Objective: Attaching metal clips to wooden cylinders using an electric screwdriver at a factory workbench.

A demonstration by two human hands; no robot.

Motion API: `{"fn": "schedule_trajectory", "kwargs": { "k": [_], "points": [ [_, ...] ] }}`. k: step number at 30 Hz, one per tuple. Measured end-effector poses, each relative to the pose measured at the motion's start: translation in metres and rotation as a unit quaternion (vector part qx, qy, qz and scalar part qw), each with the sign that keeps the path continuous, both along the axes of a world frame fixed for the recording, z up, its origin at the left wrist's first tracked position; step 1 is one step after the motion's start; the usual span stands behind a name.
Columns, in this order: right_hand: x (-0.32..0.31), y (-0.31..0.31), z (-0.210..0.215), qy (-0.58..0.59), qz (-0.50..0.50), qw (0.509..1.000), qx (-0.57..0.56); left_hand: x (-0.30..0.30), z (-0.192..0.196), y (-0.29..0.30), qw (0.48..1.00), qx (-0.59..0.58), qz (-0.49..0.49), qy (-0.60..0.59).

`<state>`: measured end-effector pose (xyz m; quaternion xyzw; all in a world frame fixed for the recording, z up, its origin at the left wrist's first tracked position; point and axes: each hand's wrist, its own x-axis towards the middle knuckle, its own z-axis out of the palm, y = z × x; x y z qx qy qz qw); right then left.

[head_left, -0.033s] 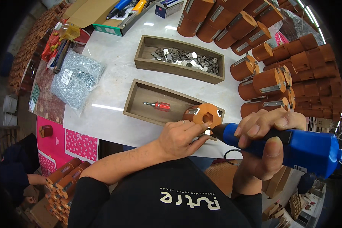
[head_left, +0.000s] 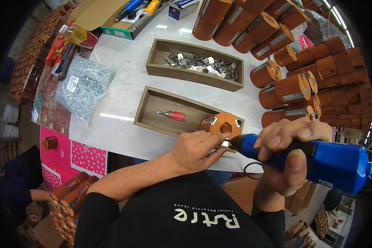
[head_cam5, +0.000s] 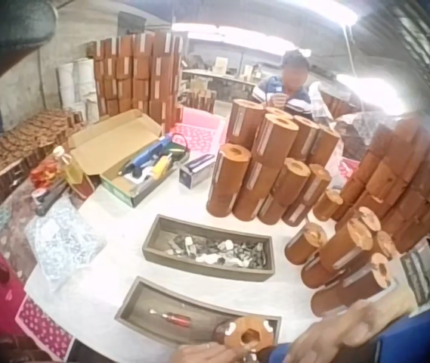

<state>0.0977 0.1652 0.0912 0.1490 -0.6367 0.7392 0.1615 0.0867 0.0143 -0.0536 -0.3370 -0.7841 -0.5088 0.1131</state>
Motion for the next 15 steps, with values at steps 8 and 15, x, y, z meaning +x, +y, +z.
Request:
{"fn": "schedule_trajectory", "kwargs": {
  "k": [8, 15],
  "points": [
    [-0.006, -0.002, -0.005, 0.047, -0.006, 0.995, 0.090, 0.000, -0.005, 0.001, 1.000, 0.000, -0.002, 0.012],
    [-0.009, -0.004, -0.005, 0.063, 0.007, 0.995, 0.076, 0.001, 0.001, 0.000, 1.000, 0.001, -0.006, 0.002]
  ]
}}
